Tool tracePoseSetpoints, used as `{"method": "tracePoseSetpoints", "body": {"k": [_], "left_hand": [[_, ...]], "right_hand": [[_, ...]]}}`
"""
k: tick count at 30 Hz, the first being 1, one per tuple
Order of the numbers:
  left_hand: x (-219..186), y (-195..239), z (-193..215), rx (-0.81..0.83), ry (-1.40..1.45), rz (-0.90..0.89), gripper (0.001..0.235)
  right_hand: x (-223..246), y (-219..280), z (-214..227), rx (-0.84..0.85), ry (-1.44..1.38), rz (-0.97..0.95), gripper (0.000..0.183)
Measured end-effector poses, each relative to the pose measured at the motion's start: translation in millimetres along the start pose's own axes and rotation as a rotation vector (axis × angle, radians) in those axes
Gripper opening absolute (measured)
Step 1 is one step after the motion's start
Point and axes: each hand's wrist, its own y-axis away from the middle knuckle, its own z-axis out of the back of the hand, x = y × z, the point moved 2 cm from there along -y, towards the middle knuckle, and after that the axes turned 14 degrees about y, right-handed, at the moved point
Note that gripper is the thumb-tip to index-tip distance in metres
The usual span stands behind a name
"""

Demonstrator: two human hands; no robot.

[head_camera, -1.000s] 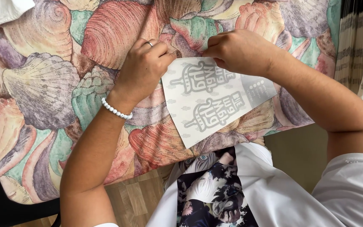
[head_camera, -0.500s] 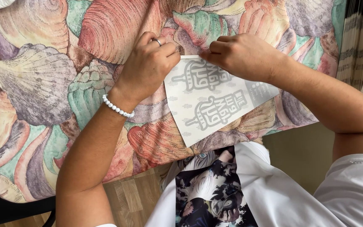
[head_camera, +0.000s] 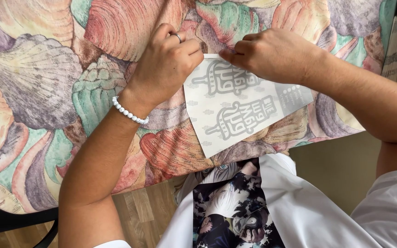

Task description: Sorting and inspecting printed sticker sheets on a table

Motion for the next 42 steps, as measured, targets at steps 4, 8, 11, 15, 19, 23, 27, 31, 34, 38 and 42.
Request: {"method": "tracePoseSetpoints", "body": {"k": [4,8,11,15,19,23,27,31,34,38,42], "left_hand": [[-0.4,-0.9,-1.1,-0.016,-0.031,0.0,0.025],[-0.3,-3.0,2.4,0.002,-0.034,0.011,0.028],[-3.0,-3.1,8.1,0.035,-0.03,0.044,0.026],[-0.9,8.8,18.4,0.05,0.079,0.159,0.004],[11.6,25.1,29.4,0.0,0.064,0.192,0.011],[-8.0,7.2,32.3,-0.087,0.078,0.275,0.006],[-58.7,-16.0,9.4,-0.064,0.288,0.29,0.019],[-69.0,4.3,-34.4,-0.006,0.013,0.382,0.042],[-76.3,4.7,-37.5,0.033,-0.047,0.401,0.041],[-77.5,2.2,-31.4,0.015,-0.102,0.379,0.038],[-80.7,0.0,-27.7,-0.013,-0.187,0.332,0.035]], "right_hand": [[0.5,-1.8,2.5,-0.004,0.022,-0.003,0.06],[-3.0,-9.3,16.3,0.041,-0.032,-0.013,0.062],[-3.5,-16.0,22.4,0.09,-0.086,-0.019,0.068],[-4.1,-18.7,23.7,0.113,-0.088,-0.024,0.072],[-1.9,-17.7,25.5,0.083,0.026,-0.039,0.07],[-0.2,-17.7,33.3,0.112,-0.098,-0.046,0.061],[6.1,-14.0,18.8,0.045,-0.099,-0.066,0.034],[7.1,-3.9,15.5,0.026,-0.002,-0.075,0.051],[5.1,16.3,10.4,-0.014,-0.248,-0.143,0.049],[-6.2,46.4,-2.3,0.027,-0.314,-0.282,0.044],[-11.8,77.1,-25.0,0.13,-0.208,-0.321,0.07]]}}
